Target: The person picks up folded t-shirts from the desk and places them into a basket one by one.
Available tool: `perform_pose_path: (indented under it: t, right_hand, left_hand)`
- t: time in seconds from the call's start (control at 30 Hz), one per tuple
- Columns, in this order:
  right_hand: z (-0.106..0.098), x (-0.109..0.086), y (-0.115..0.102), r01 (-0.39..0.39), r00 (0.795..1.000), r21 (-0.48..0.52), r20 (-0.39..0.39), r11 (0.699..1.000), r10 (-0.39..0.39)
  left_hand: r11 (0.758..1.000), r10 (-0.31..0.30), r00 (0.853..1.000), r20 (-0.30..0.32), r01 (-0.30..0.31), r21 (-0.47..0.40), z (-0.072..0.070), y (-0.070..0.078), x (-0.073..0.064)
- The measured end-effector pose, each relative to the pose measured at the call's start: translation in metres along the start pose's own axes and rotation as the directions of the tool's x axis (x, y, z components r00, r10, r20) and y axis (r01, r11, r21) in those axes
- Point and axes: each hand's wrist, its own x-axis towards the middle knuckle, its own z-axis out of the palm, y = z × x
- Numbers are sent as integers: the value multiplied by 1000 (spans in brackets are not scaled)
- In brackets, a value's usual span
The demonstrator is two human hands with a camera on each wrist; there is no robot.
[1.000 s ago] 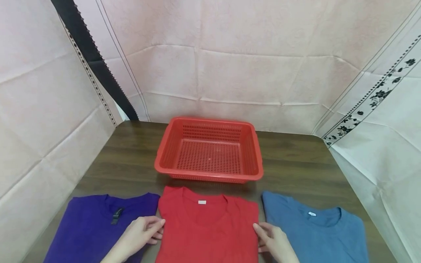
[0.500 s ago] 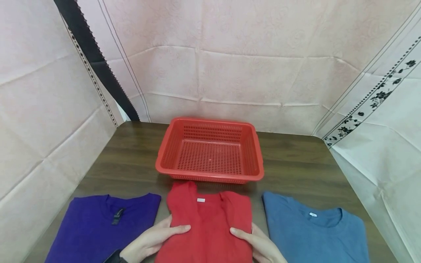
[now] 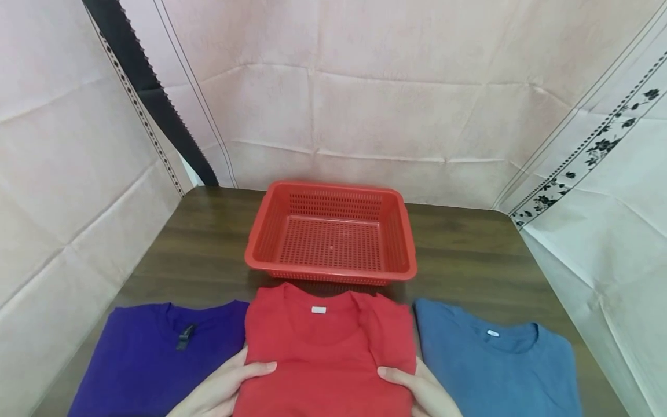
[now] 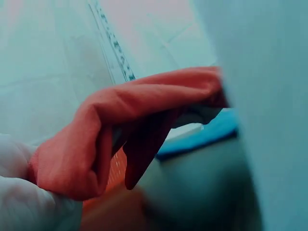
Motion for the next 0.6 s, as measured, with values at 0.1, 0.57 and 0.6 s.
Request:
perform_pose_path:
  t: [0.1,0.57,0.6]
  right_hand:
    - [5,-11,-12,9,1000,-2,23,1000,-9]
    - [28,-22,-97,184,983,103,-32,977,-182]
    - [27,-19,-104,196,981,113,-27,974,-194]
  left_hand:
    - [1000,25,999,30,-25,-7,10,11,-10]
    - [999,41,995,94,-40,-14,32,102,-7]
    - [999,44,995,92,-43,-17,32,109,-3]
